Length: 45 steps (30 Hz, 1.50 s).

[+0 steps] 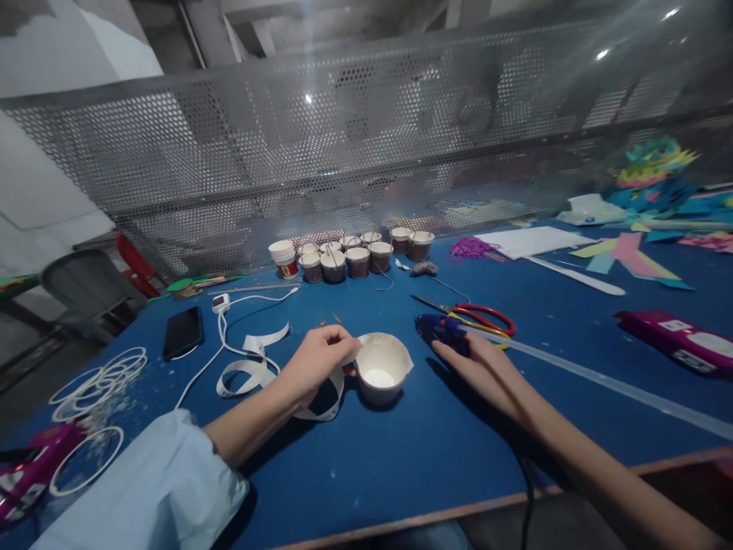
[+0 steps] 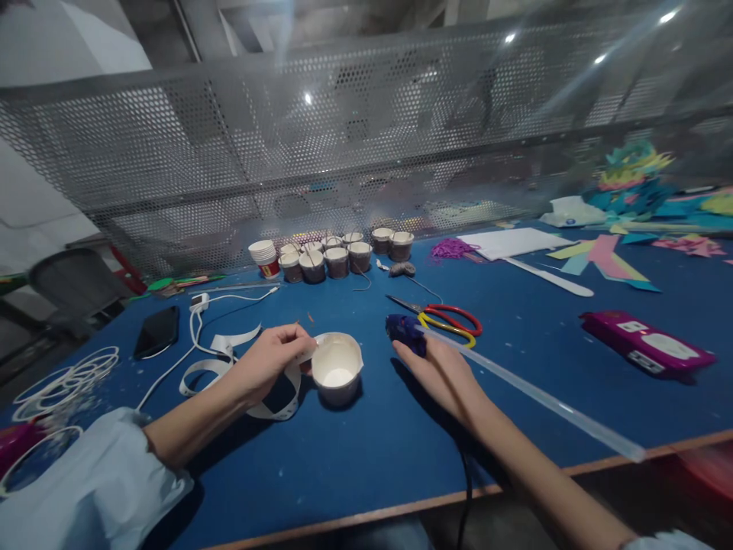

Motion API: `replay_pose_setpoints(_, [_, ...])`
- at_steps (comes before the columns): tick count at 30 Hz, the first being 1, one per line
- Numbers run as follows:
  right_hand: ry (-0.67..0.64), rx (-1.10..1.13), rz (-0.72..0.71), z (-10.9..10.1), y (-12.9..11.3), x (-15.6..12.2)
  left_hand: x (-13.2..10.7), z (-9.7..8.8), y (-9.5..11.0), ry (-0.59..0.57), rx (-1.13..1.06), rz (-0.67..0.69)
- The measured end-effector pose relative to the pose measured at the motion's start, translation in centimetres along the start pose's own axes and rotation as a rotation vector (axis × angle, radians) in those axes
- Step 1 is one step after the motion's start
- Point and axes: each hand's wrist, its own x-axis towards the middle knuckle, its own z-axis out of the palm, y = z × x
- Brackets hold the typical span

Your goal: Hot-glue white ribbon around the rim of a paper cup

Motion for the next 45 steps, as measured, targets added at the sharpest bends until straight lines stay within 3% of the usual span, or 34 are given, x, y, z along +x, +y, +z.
replay_pose_setpoints(7, [0.218,-0.192,-0.112,-0.9,1.1,-6.1,0.0,0.1,-0.3,0.032,0.004,0.015])
replay_pose_setpoints(11, [0.103,-0.027,-0.281,-1.9,-2.6,-8.1,0.1,0.1,-0.6,0.051,0.037,0.028])
replay_pose_setpoints(16, [-0.021,0.030,-0.470,-1.2,-7.8,-3.2,0.1,0.2,-0.7,0.083,0.042,0.042])
replay_pose_setpoints(21, [-0.480,0.000,-0.435,0.5,-9.6,2.5,0.2,0.2,-0.8,0.100,0.054,0.057])
replay_pose_setpoints(23, [-0.560,-0.008,-0.435,0.8,-9.7,3.4,0.3,0.2,-0.9,0.097,0.056,0.056])
replay_pose_setpoints(33, [-0.547,-0.032,-0.390,1.3,-9.7,3.8,0.6,0.2,-1.4,0.108,0.105,0.087])
replay_pose_setpoints(39, [-0.609,-0.011,-0.422,0.8,-9.5,3.8,0.6,0.2,-1.6,0.102,0.137,0.110])
replay_pose_setpoints(45, [-0.541,-0.064,-0.467,2.2,-9.6,4.3,0.7,0.0,-1.5,0.120,0.193,0.131])
